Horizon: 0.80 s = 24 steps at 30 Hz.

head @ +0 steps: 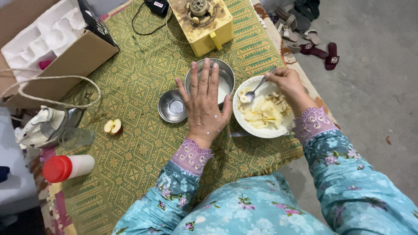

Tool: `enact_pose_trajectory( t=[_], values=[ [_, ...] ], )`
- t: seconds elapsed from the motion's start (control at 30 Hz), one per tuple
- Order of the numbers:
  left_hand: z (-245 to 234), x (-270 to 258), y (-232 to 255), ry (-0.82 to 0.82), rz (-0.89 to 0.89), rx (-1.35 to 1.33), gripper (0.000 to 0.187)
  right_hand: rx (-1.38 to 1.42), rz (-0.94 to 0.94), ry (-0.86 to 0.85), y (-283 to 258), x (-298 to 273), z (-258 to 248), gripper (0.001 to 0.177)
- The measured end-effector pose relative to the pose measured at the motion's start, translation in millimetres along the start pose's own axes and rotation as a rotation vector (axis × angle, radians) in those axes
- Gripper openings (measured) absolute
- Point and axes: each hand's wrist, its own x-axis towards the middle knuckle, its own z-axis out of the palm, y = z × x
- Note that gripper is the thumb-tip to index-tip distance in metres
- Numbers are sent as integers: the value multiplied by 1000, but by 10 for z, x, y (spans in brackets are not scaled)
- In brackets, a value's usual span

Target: The person uses a spoon to transfer sliced fruit from a white plate into a metal container. The person then picks up a red-lidded bottle and shakes it.

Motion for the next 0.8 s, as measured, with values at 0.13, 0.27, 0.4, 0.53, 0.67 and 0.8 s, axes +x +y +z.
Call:
enact_pose_trajectory(
  t=[0.13,0.27,0.4,0.53,0.67,0.8],
  values=[
    [-28,17,-30,4,-7,8,82,4,-95,-3,49,25,-75,21],
    [-52,15,-62,1,-14,13,81,90,-32,14,15,-24,-169,19],
    [-61,26,-103,-14,-24,14,79,28,-45,119,-184,-133,-255,17],
    [-68,35,-141,6,-19,6,75,115,-173,122,-543,-283,-306,16],
    [-76,42,-165,19,-20,-1,73,172,-271,144,-868,-384,-212,15],
    [-86,37,-162,36,-13,-21,74,258,-383,107,-1059,-408,32,16]
  ],
)
